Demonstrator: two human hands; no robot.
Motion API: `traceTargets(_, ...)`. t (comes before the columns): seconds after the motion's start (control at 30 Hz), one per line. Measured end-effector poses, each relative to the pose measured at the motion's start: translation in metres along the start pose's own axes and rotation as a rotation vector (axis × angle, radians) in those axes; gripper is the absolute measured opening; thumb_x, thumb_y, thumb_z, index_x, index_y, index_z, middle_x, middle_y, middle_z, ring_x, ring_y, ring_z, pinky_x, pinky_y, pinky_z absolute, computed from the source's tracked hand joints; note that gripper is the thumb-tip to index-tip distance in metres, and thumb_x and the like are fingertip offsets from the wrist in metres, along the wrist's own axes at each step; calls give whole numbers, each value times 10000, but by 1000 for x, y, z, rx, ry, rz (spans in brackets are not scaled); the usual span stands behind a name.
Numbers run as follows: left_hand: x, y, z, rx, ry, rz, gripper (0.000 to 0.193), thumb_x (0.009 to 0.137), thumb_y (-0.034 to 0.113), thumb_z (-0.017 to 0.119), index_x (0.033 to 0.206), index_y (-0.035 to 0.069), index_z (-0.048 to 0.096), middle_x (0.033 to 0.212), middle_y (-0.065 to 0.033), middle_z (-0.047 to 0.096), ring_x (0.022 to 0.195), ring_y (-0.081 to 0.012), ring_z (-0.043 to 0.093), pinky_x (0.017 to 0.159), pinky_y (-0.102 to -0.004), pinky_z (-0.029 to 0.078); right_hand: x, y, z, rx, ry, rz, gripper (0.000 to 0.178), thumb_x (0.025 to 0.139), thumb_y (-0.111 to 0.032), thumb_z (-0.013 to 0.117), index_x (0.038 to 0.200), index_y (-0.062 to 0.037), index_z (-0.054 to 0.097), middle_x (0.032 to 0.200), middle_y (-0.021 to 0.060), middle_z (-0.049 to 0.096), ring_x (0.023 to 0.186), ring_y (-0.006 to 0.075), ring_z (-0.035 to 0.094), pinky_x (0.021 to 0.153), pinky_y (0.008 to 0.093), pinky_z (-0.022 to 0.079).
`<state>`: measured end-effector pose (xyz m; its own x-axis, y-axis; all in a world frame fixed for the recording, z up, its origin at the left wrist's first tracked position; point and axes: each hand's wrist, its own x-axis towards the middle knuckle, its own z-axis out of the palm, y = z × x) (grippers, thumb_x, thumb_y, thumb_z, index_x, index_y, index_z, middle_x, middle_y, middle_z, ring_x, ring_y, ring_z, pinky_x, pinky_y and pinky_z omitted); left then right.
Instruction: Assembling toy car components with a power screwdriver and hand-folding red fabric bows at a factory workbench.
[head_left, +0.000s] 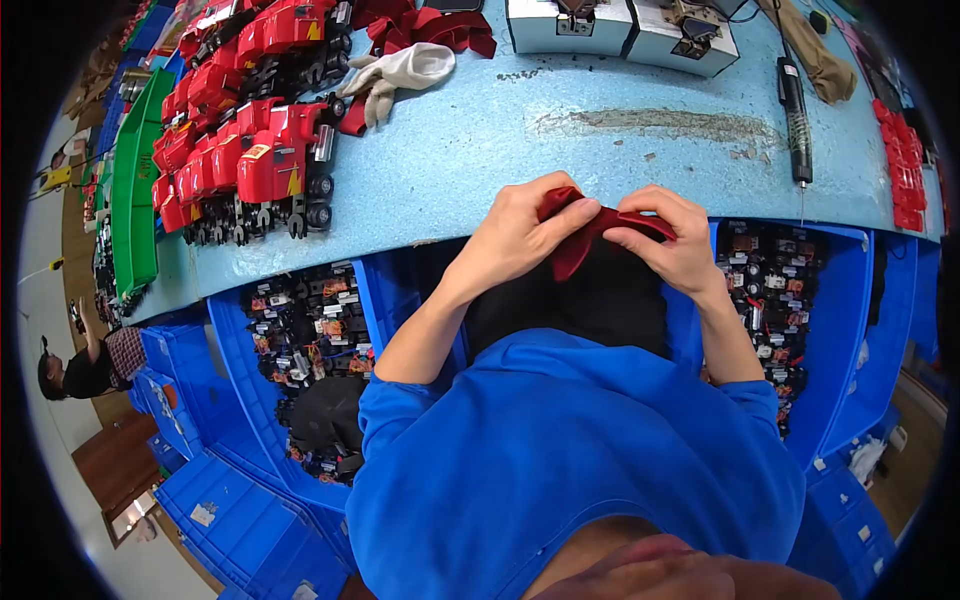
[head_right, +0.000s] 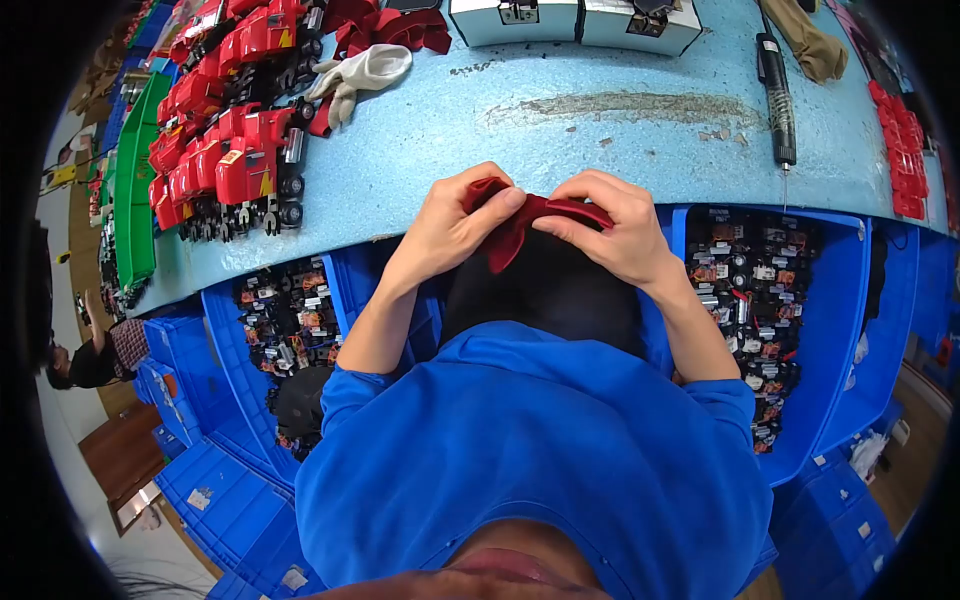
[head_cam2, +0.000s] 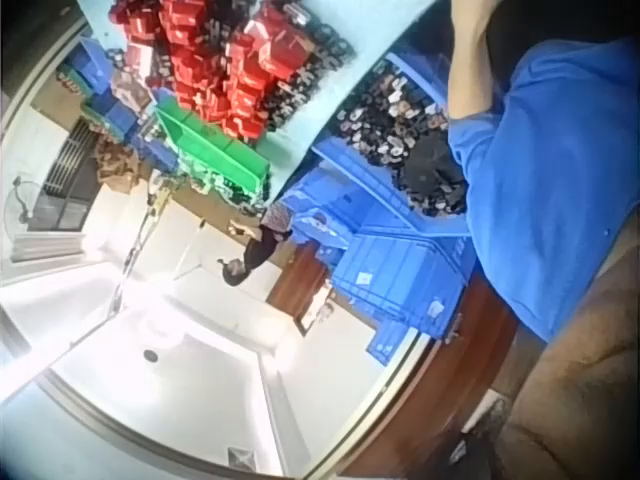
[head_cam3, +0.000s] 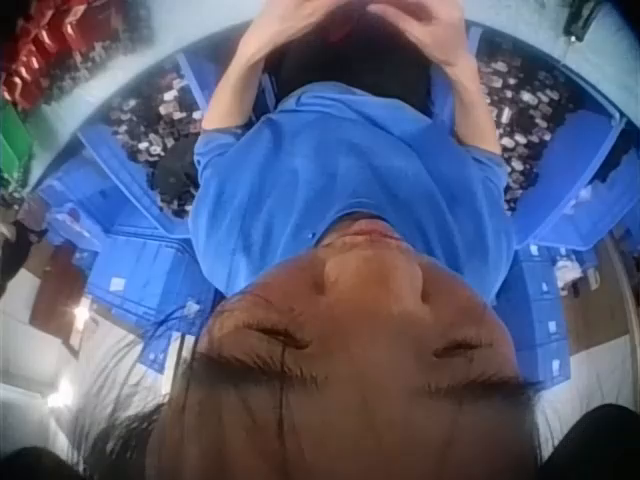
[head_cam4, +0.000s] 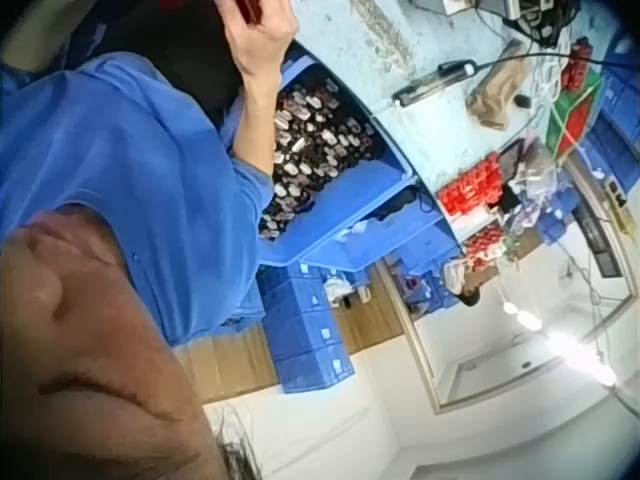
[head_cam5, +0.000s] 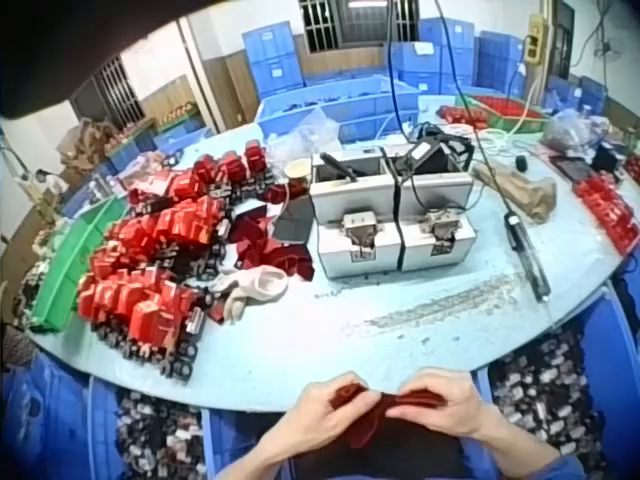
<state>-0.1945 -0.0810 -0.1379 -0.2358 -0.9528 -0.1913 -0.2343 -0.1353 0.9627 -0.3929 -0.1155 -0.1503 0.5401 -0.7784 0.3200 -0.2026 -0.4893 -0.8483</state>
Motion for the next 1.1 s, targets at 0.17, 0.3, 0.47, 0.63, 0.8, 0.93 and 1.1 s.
traceTargets(0.17, 7, -8, 25, -245, 155, 70, 275, 908, 227, 498, 714, 32, 509, 586, 30, 472, 545, -34, 406, 481, -216, 341, -2, 3, 9, 215, 5, 309, 242, 832, -233, 608, 718, -22, 573, 552, 11, 518, 492, 72, 461, 440, 237, 344)
traceTargets(0.3, 9, -1, 43, -599, 351, 125, 327, 929, 221, 451, 641, 67, 425, 557, 53, 405, 523, -16, 331, 450, -206, 290, -1, -4, 24, 877, 192, 505, 352, 912, -290, 476, 650, -64, 541, 512, -58, 455, 441, 22, 366, 396, 210, 245)
traceTargets(0.47, 17, 2, 57, -751, 519, 226, 257, 925, 254, 433, 721, 99, 449, 555, 31, 452, 422, -28, 388, 369, -182, 308, 16, -21, 43, 984, 548, 546, 337, 919, -261, 432, 643, -98, 538, 561, -24, 521, 435, 44, 431, 405, 203, 325)
traceTargets(0.63, 20, 8, 57, -701, 608, 331, 234, 920, 268, 434, 757, 101, 454, 550, 23, 471, 398, -39, 408, 349, -185, 321, 17, -24, 41, 1016, 535, 480, 296, 906, -273, 448, 686, -95, 537, 585, -3, 552, 464, 59, 490, 435, 198, 383)
traceTargets(0.8, 18, 12, 56, -901, 540, 131, 237, 916, 270, 438, 748, 103, 447, 536, 18, 475, 375, -46, 404, 334, -183, 301, 21, -22, 41, 1025, 488, 540, 289, 911, -279, 439, 717, -90, 541, 609, 6, 564, 471, 73, 507, 450, 204, 405)
traceTargets(0.93, 20, 8, 46, -920, 465, 99, 239, 913, 273, 444, 748, 100, 450, 534, 7, 475, 369, -48, 387, 332, -187, 278, 17, -5, 33, 1003, 337, 593, 368, 929, -341, 375, 772, -68, 565, 685, 35, 602, 542, 95, 538, 522, 233, 434)
traceTargets(1.1, 15, 4, 25, -997, 358, 54, 303, 919, 289, 437, 694, 87, 440, 506, 4, 425, 362, -50, 327, 331, -198, 229, 7, 8, 6, 1073, 180, 300, 527, 904, -433, 309, 1111, 19, 484, 966, 106, 580, 836, 151, 558, 746, 263, 434)
